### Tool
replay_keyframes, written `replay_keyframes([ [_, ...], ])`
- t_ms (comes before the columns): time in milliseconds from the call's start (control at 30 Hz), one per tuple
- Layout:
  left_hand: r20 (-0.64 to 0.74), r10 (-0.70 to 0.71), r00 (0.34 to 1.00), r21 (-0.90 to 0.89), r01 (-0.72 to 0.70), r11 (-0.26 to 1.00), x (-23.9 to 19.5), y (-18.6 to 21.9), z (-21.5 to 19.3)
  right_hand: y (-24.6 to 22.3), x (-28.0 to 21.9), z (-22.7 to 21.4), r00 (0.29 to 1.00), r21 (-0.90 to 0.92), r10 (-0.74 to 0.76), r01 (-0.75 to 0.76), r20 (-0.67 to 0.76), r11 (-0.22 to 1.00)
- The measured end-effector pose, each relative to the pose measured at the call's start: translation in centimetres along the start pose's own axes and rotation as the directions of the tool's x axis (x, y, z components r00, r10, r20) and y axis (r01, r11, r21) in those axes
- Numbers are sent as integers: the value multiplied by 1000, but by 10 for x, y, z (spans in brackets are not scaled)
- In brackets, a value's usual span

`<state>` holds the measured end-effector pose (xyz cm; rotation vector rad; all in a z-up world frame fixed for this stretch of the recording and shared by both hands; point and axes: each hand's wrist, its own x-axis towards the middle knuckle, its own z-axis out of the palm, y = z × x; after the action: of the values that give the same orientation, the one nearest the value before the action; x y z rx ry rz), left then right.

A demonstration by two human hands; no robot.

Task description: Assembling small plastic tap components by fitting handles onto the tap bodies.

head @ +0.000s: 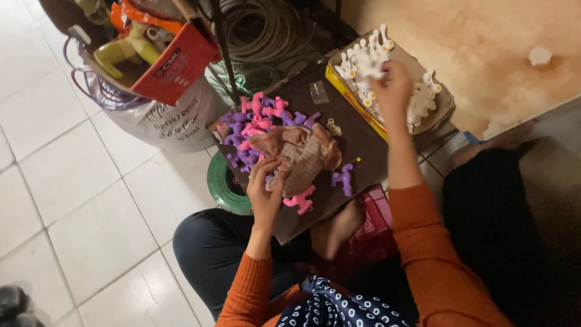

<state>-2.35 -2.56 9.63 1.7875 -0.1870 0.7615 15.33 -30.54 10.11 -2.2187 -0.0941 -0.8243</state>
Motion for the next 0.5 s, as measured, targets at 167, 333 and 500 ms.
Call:
replay_keyframes([
  [167, 44, -64, 997, -16, 65, 998, 0, 3, 0, 136, 28, 23, 1000, -258, -28, 26, -5, 966],
  [333, 47, -78, 996, -53, 80, 995, 0, -2, -2, 206, 24, 71, 951, -502, 276, -171, 143, 848],
  [500, 50, -74, 996, -48, 77, 996, 5, -1, -8, 201, 14, 82, 895, -596, 366, -153, 255, 788],
])
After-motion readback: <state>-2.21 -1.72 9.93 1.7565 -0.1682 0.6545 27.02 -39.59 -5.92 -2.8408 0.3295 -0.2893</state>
